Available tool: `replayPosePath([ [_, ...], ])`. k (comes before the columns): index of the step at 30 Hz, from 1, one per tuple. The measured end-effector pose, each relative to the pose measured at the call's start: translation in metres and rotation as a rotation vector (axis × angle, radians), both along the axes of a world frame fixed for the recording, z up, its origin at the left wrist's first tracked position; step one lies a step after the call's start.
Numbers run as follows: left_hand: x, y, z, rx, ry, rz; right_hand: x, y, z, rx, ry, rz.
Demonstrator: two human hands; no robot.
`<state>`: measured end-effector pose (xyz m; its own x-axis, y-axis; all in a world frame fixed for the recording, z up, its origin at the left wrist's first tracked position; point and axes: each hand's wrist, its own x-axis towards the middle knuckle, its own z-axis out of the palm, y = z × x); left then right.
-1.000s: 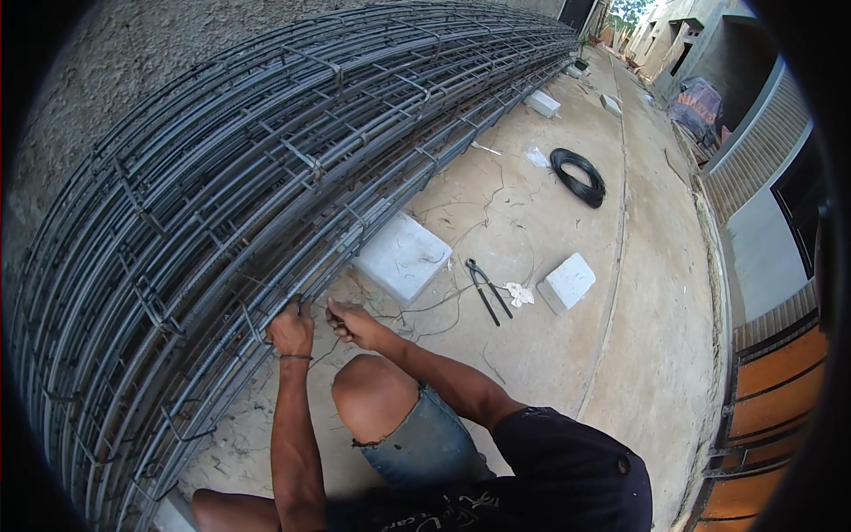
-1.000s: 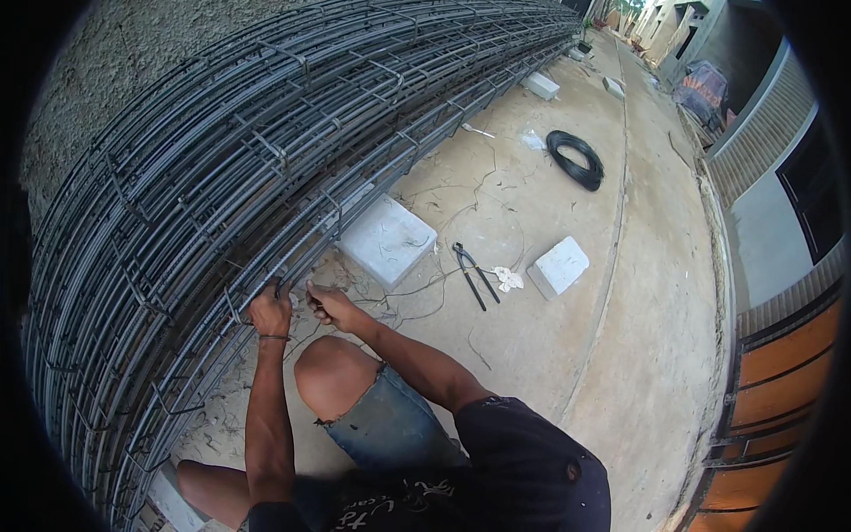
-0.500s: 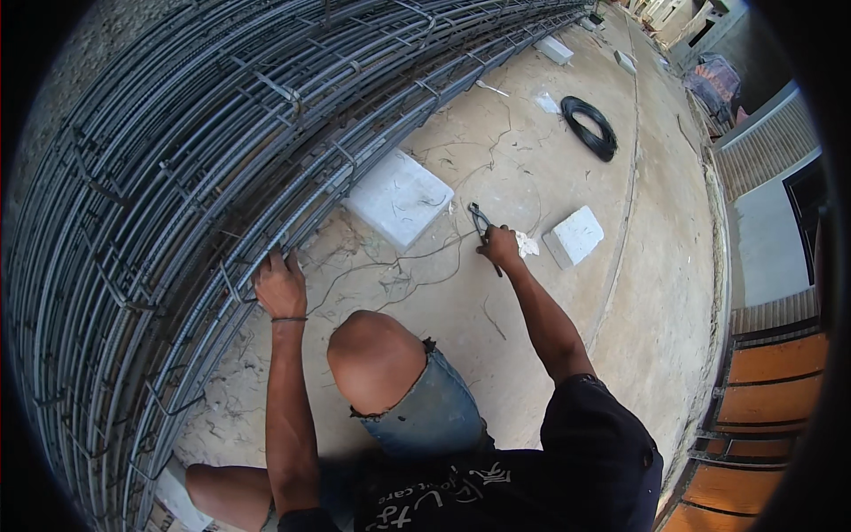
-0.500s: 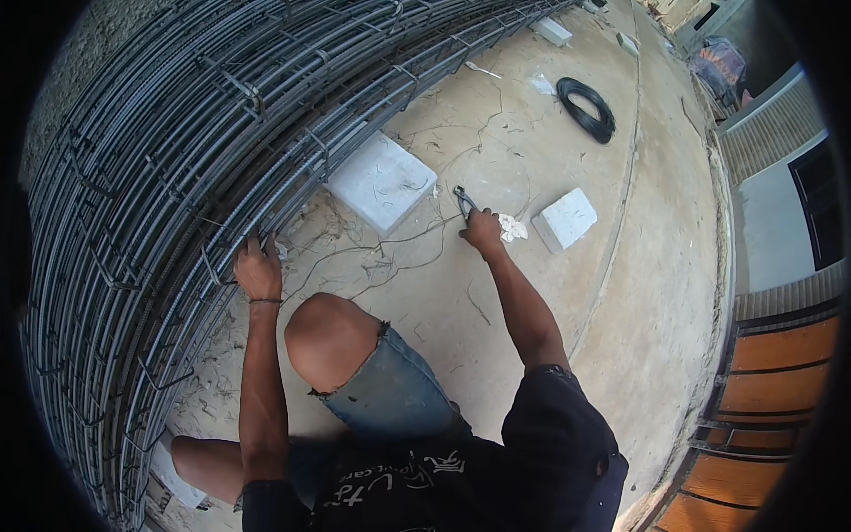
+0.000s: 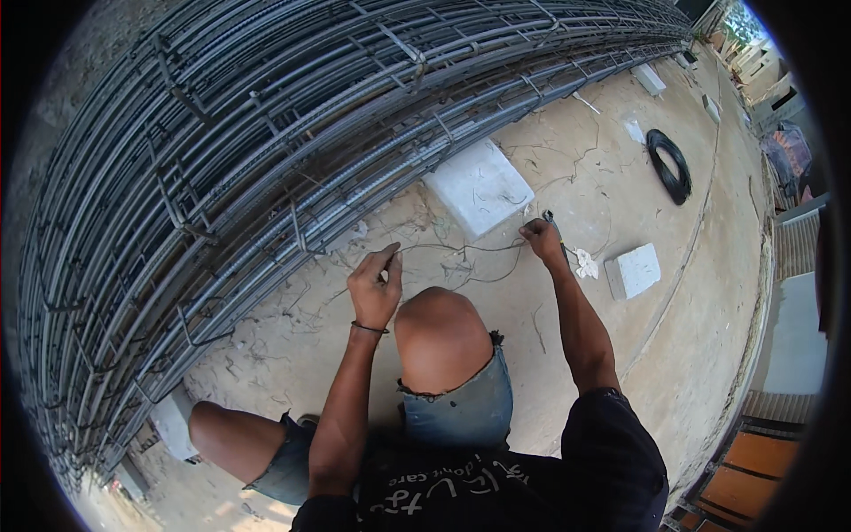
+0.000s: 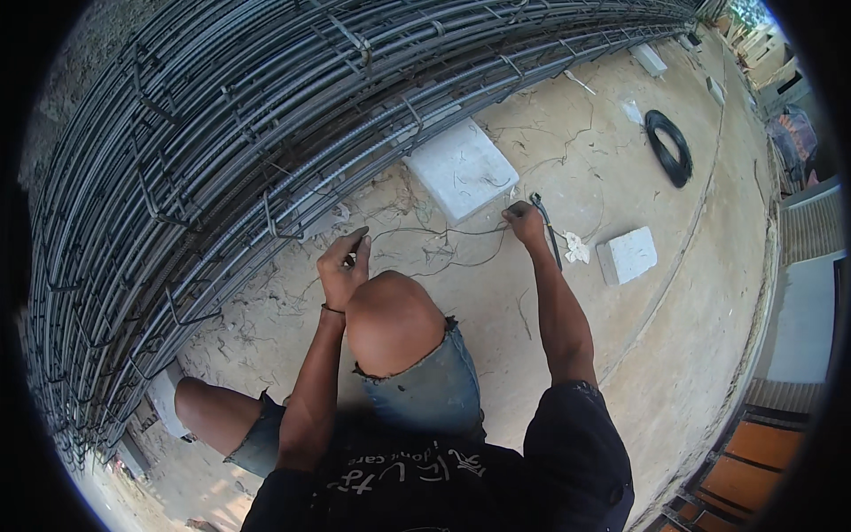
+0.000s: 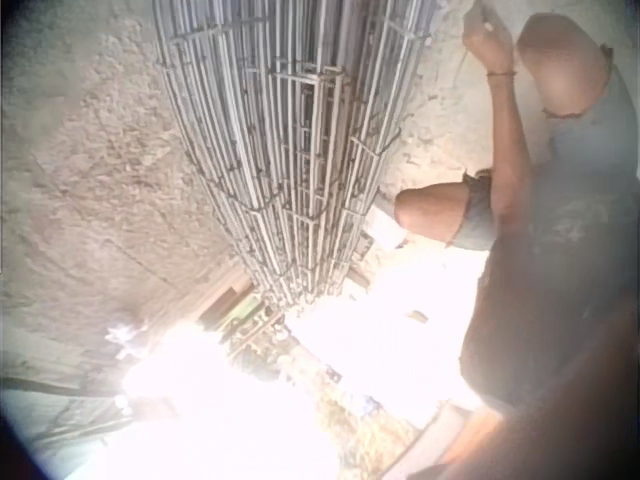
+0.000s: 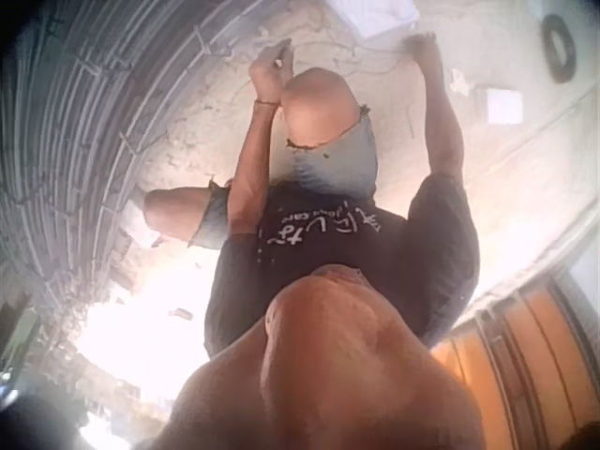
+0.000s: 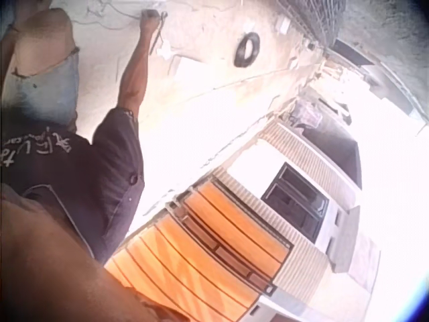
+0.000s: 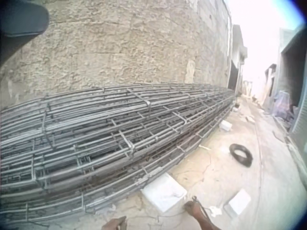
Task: The person secures horizontal steel rebar rods to vertical cage supports by hand using thin metal wire and a pair of pliers. The person wraps the wire around the intersection and twists it tightly using the pliers to fix the structure in place.
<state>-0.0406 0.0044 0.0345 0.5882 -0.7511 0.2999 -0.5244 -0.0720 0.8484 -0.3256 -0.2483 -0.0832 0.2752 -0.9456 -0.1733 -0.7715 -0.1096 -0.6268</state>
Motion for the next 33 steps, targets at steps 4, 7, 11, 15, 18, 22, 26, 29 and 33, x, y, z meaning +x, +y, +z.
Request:
replayPosePath([
  [4, 0.008, 0.000, 0.026, 0.027, 0.317, -0.155, 0.033, 0.054, 0.146, 0.321, -0.671, 0.095],
  [7, 0.003, -0.017, 0.080, 0.003, 0.458, -0.502, 0.043, 0.091, 0.250, 0.316, -1.017, 0.261],
  [11, -0.034, -0.030, 0.154, -0.349, 0.089, -0.621, 0.088, 0.135, 0.335, 0.414, -1.183, 0.404],
  [15, -0.047, -0.012, 0.191, -0.381, 0.773, -0.692, 0.120, 0.152, 0.353, 0.362, -0.983, 0.553],
  [18, -0.046, 0.000, 0.196, -0.479, 0.862, -0.591, 0.123, 0.152, 0.355, 0.359, -0.928, 0.581],
  [22, -0.035, 0.017, 0.184, -0.413, 0.708, -0.396, 0.123, 0.165, 0.332, 0.427, -0.963, 0.641],
  [26, -0.032, 0.024, 0.179, -0.565, 0.842, -0.220, 0.115, 0.173, 0.317, 0.398, -0.858, 0.707],
  [29, -0.028, 0.022, 0.178, -0.558, 1.023, -0.135, 0.112, 0.170, 0.306, 0.241, -0.666, 0.672],
  [33, -0.013, 0.001, 0.161, -0.533, 0.884, -0.094, 0.132, 0.167, 0.303, -0.164, -0.330, 0.678],
])
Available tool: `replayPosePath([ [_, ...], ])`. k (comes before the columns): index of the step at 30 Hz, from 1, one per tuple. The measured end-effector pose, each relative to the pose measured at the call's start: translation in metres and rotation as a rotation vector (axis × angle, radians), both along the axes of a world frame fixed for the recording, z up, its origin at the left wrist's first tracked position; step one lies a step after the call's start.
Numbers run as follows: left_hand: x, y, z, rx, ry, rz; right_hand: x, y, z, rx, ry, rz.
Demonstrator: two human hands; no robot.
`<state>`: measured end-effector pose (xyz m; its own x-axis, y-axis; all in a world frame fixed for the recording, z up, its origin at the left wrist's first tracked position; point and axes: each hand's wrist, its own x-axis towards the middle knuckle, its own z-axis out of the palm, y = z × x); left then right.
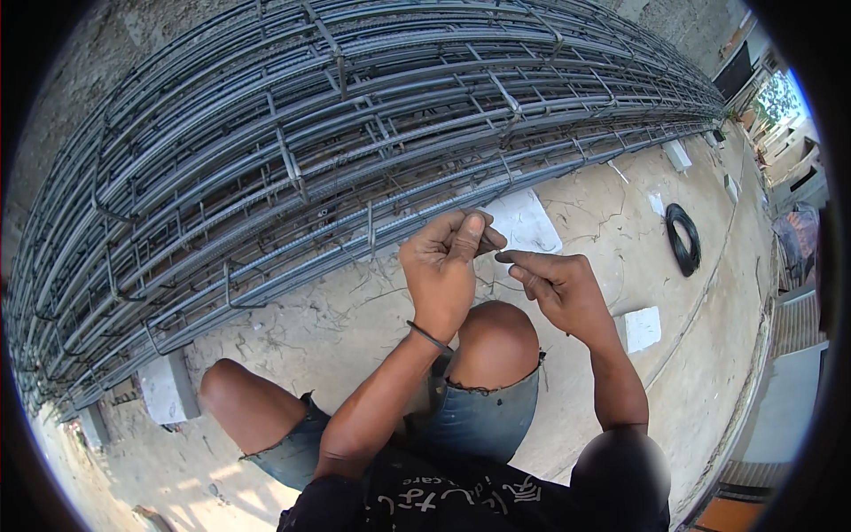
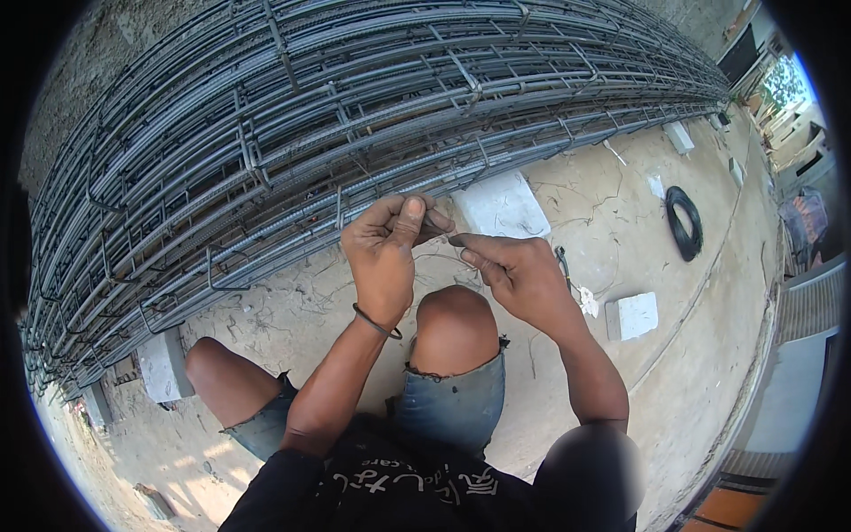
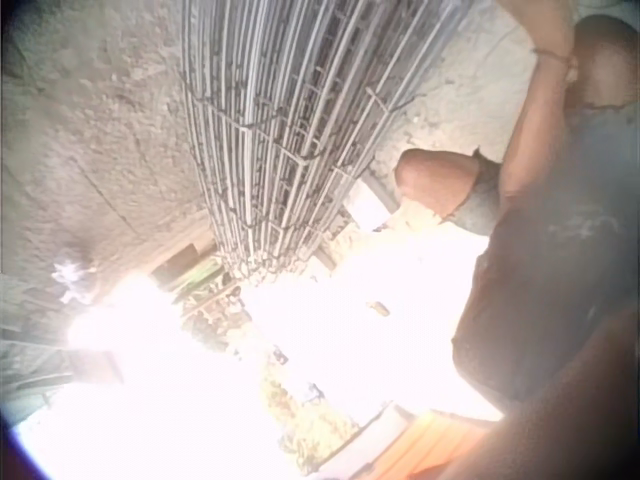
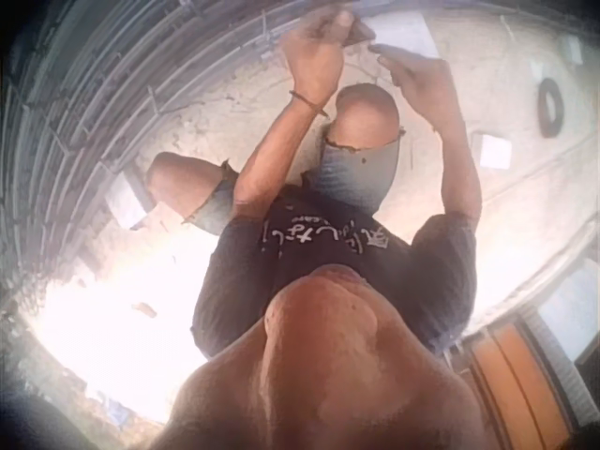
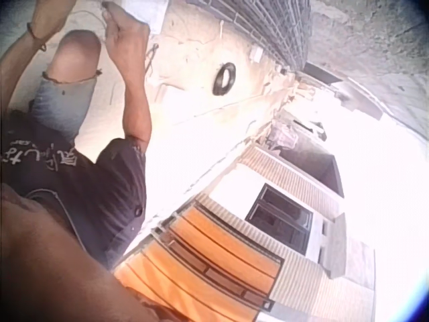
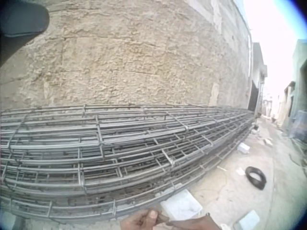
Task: The person secures horizontal steel rebar rods to vertical cage supports by hand using thin metal wire and a pair of pliers. The person wraps the wire around the intersection and twists it tightly using the pliers to fix the structure in place.
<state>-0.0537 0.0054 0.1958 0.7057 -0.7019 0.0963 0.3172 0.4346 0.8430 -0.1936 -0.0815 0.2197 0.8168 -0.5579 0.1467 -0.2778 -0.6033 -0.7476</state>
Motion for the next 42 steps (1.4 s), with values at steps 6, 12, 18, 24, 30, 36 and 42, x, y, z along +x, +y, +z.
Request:
replayPosePath([
  [6, 0.034, -0.003, -0.015, 0.432, -0.568, -0.008, -0.003, -0.032, -0.030, 0.551, -0.131, -0.067],
  [12, 0.081, 0.052, -0.055, 0.903, -1.255, 0.320, -0.015, -0.065, -0.099, 0.537, 0.096, -0.109],
  [18, 0.096, 0.048, -0.096, 0.943, -1.471, 0.309, 0.018, -0.045, -0.129, 0.608, 0.163, -0.038],
  [24, 0.112, 0.031, -0.091, 1.040, -1.627, 0.161, 0.027, -0.038, -0.146, 0.591, 0.067, 0.020],
  [30, 0.111, 0.032, -0.094, 0.943, -1.588, 0.300, 0.035, -0.042, -0.150, 0.377, 0.105, -0.051],
  [36, 0.107, 0.035, -0.090, 0.944, -1.478, 0.329, 0.059, -0.043, -0.156, 0.443, 0.009, -0.009],
  [42, 0.111, 0.040, -0.087, 0.937, -1.498, 0.285, 0.108, -0.032, -0.162, 0.437, 0.003, 0.078],
])
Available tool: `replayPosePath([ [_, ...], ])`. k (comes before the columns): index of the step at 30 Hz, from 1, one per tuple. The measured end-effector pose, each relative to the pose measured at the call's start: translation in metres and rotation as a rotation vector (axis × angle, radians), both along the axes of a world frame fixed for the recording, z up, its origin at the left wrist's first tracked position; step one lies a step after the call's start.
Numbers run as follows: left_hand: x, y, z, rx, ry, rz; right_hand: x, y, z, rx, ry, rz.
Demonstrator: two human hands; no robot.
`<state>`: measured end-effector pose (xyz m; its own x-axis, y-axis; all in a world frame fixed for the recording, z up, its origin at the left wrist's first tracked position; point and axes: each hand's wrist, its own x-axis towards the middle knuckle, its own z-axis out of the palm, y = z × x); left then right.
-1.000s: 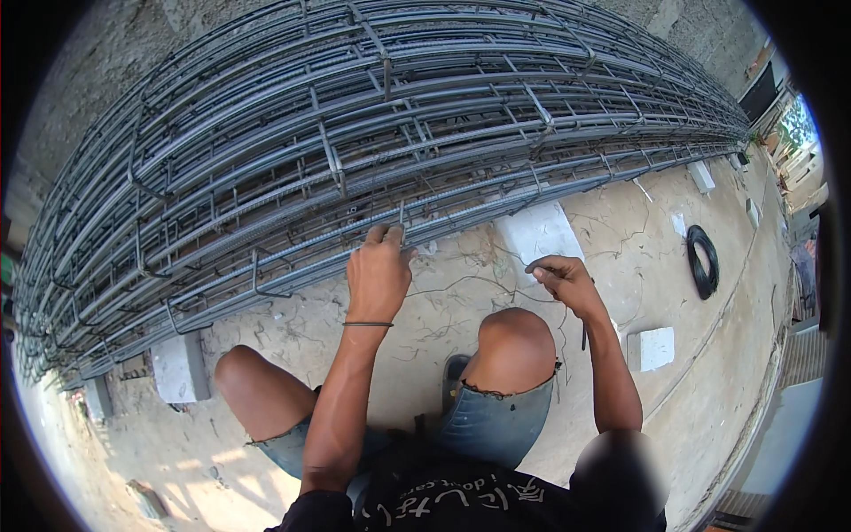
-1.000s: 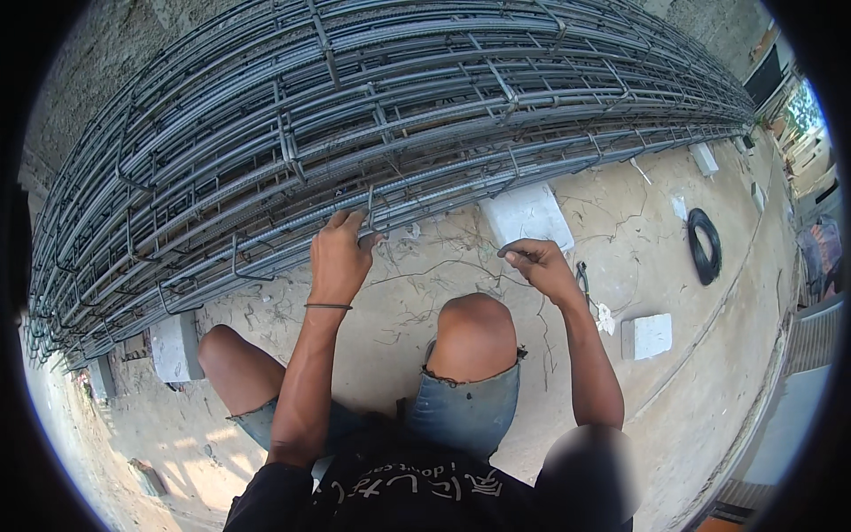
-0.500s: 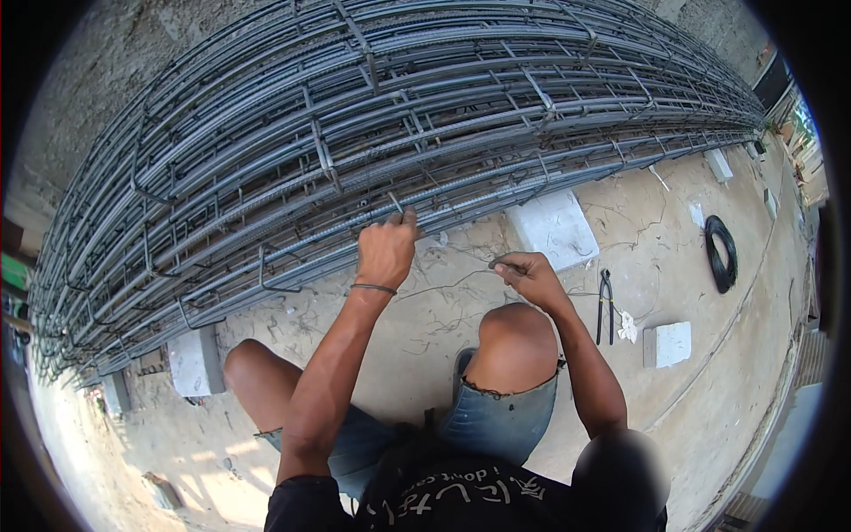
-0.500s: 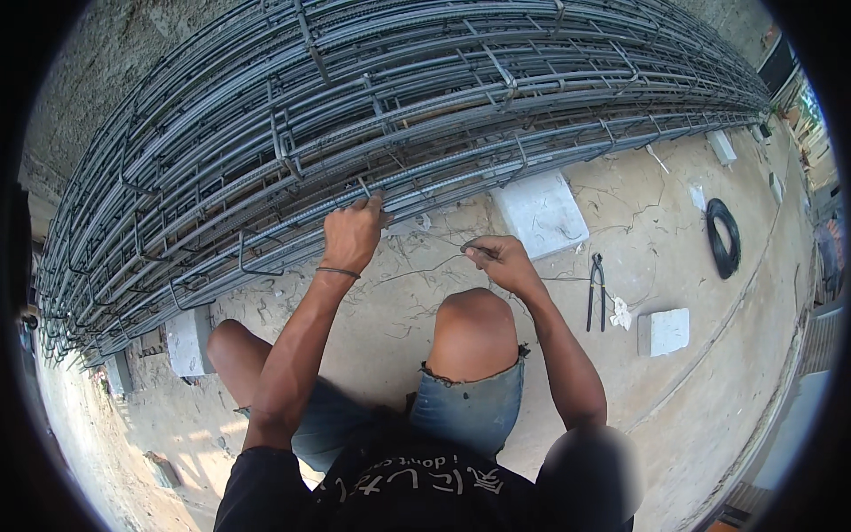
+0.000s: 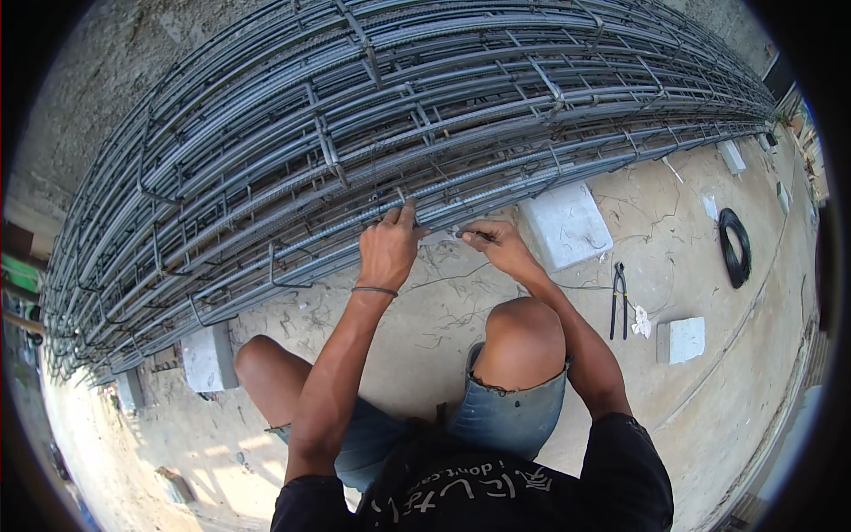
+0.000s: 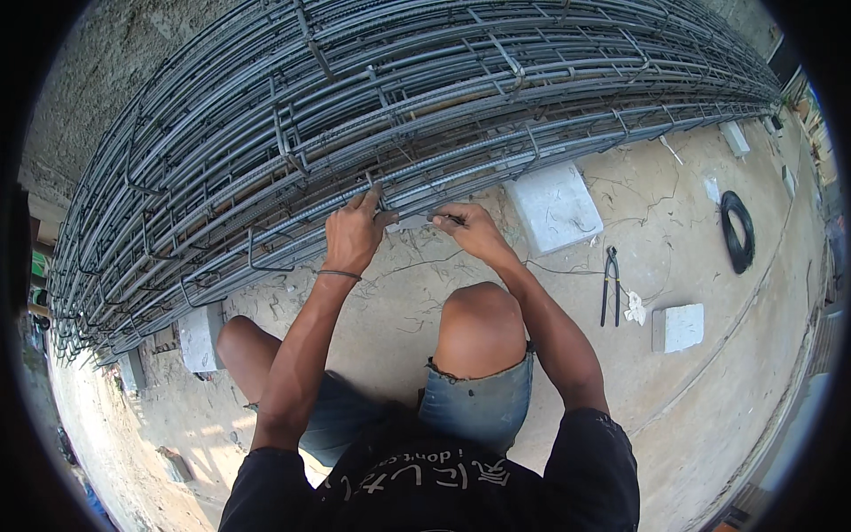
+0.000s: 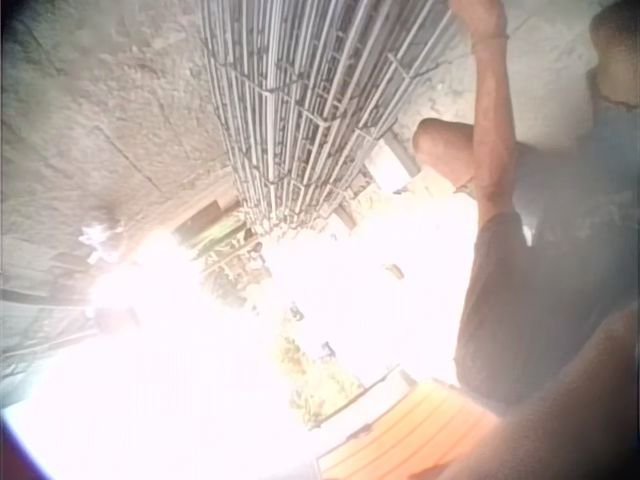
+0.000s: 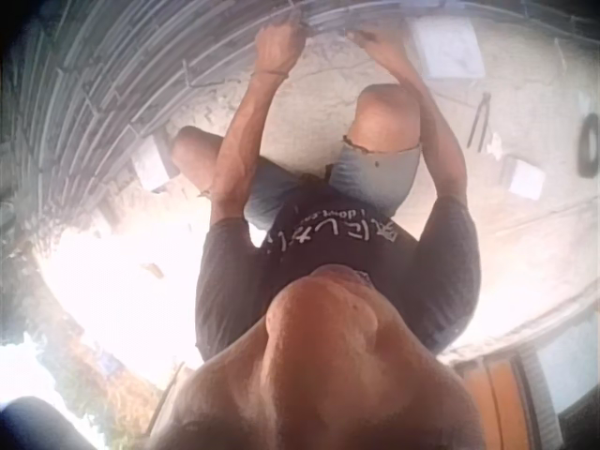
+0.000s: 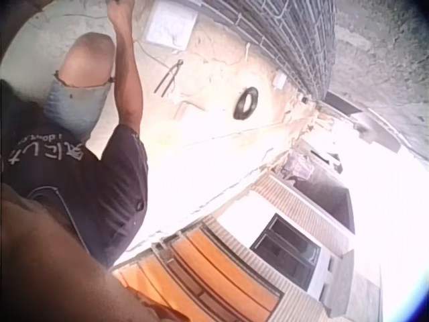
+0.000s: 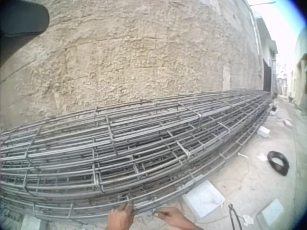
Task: The person secures horizontal steel rebar rods to vertical cage supports by hand using thin metal wire and a pair of pliers. The person wraps the wire around the intersection and twists it tightly using the pliers to fix the structure in place.
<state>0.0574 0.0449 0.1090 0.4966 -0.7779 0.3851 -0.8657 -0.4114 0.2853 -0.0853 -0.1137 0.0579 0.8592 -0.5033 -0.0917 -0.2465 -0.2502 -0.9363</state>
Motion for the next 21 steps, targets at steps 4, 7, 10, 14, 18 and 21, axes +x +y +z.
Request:
replayPosePath([
  [4, 0.000, 0.003, 0.005, 0.045, -0.024, -0.005, 0.020, 0.004, 0.000, 0.048, -0.055, 0.055],
  [7, 0.002, 0.005, 0.012, 0.090, -0.104, -0.022, 0.027, -0.002, -0.001, 0.068, -0.033, 0.057],
  [10, 0.001, 0.011, 0.023, -0.063, -0.149, -0.104, 0.024, -0.007, -0.010, 0.174, -0.082, 0.079],
  [14, 0.005, 0.022, 0.027, -0.170, -0.111, -0.097, 0.035, -0.001, -0.021, 0.211, -0.111, 0.083],
  [18, -0.007, 0.026, 0.016, -0.079, -0.162, -0.047, 0.046, 0.003, -0.032, 0.307, -0.122, 0.068],
  [21, -0.004, 0.026, 0.014, 0.042, -0.239, -0.057, 0.052, 0.004, -0.033, 0.265, -0.141, 0.069],
])
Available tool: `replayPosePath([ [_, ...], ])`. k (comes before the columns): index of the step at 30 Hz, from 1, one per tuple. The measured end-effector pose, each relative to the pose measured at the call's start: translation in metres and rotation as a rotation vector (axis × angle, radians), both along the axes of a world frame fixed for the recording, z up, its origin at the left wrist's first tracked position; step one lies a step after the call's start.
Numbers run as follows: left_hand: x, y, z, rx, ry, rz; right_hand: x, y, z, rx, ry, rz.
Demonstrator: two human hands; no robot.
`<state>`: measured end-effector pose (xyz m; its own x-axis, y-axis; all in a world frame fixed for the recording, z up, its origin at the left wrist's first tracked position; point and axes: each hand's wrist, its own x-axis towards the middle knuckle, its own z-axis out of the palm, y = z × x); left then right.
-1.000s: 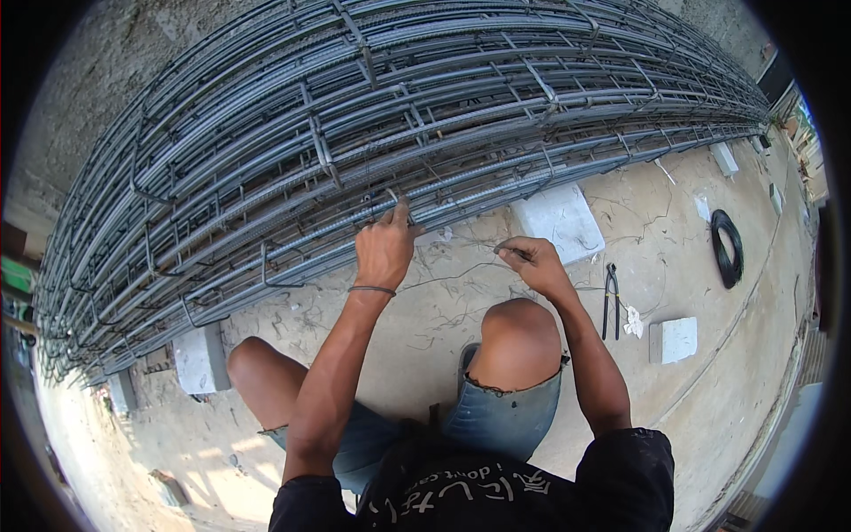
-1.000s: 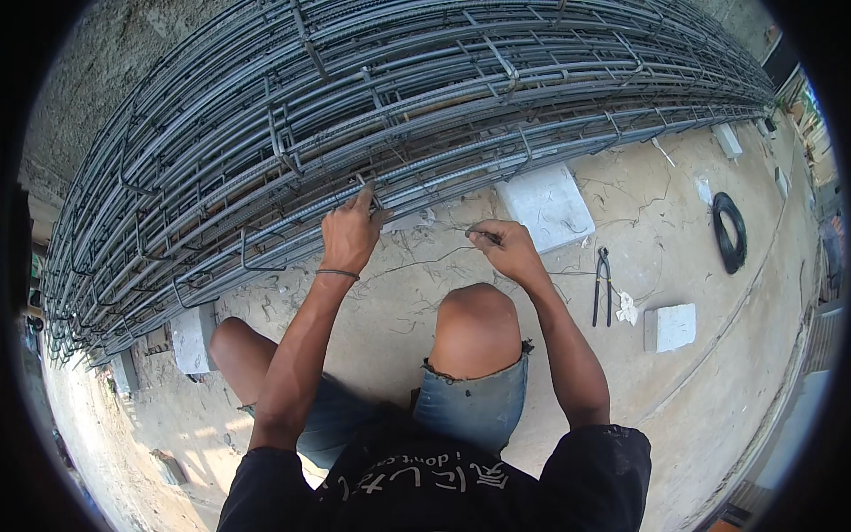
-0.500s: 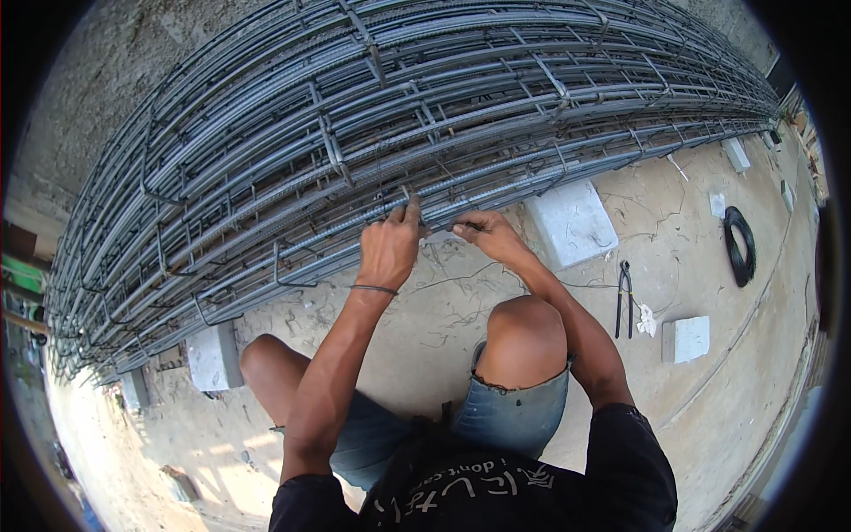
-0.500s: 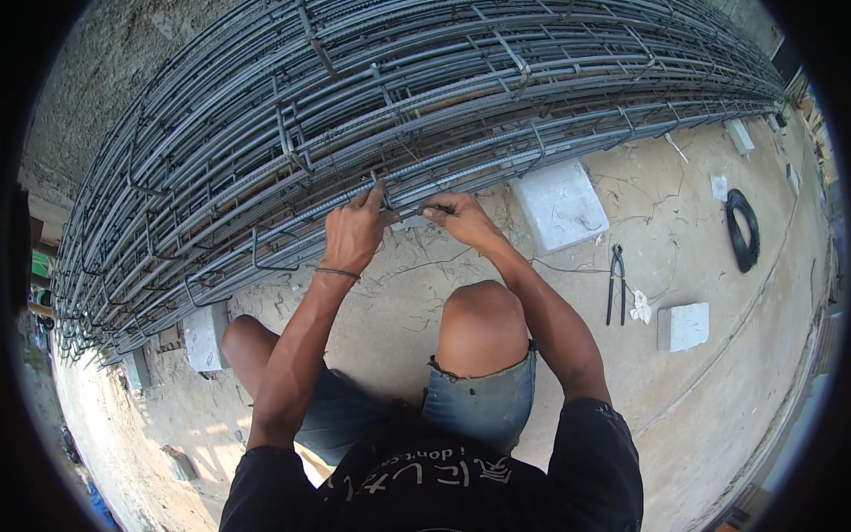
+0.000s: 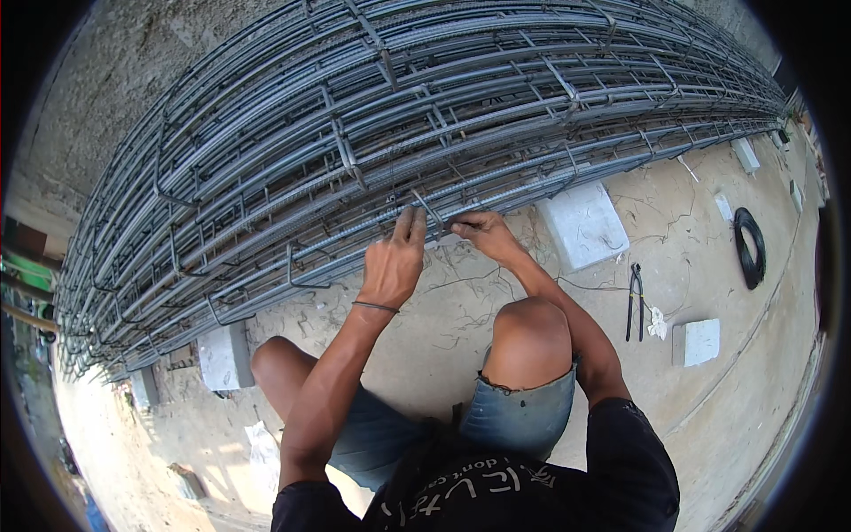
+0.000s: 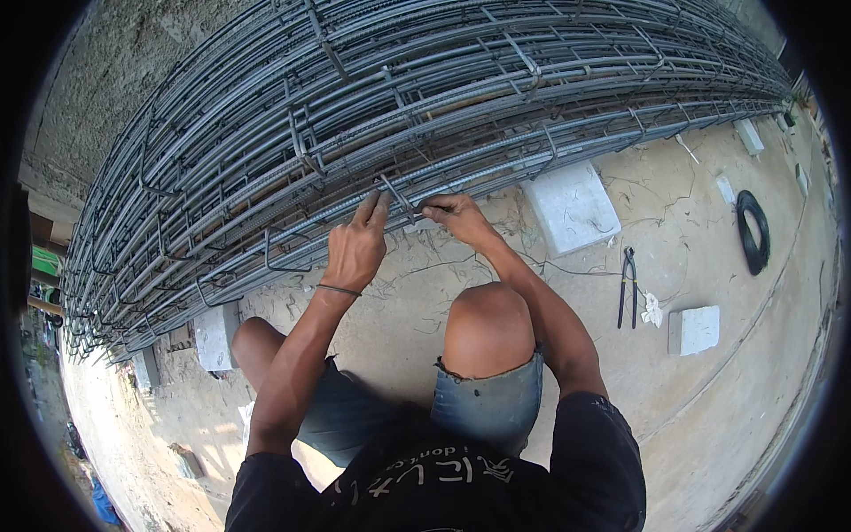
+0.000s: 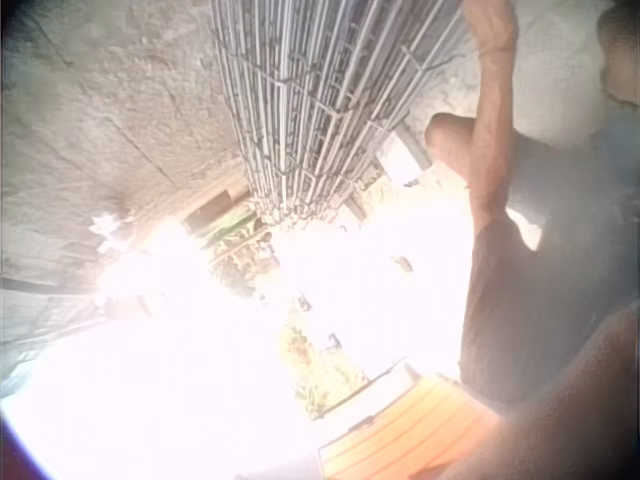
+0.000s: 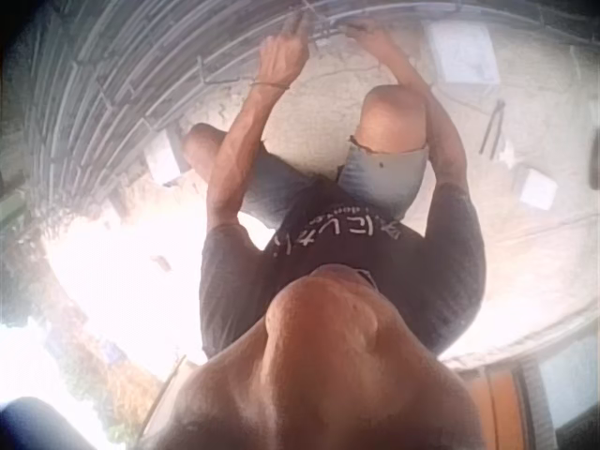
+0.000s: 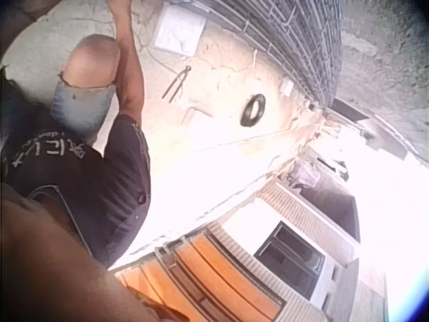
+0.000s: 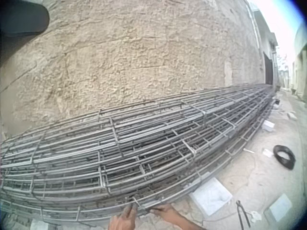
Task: The person secures horizontal steel rebar rods to vertical cage supports by hand using thin metal wire and a pair of pliers. The person wraps the wire around the intersection and twists it tightly using the pliers to fix the structure in place.
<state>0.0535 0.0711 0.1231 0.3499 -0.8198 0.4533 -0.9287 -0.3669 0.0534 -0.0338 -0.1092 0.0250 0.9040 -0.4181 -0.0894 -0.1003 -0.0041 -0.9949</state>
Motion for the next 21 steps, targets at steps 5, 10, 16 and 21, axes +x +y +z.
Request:
replayPosePath([
  [5, 0.005, -0.009, 0.024, 0.212, -0.172, -0.116, 0.001, 0.004, -0.003, 0.014, -0.057, 0.004],
  [10, 0.010, -0.030, 0.019, 0.391, -0.338, -0.115, 0.001, 0.009, -0.001, 0.080, -0.023, -0.010],
  [16, 0.004, -0.046, 0.041, 0.416, -0.172, -0.189, -0.001, 0.018, -0.008, -0.086, -0.086, -0.070],
  [21, -0.005, -0.045, 0.048, 0.411, -0.107, -0.161, -0.005, 0.020, 0.000, -0.090, -0.029, -0.074],
])
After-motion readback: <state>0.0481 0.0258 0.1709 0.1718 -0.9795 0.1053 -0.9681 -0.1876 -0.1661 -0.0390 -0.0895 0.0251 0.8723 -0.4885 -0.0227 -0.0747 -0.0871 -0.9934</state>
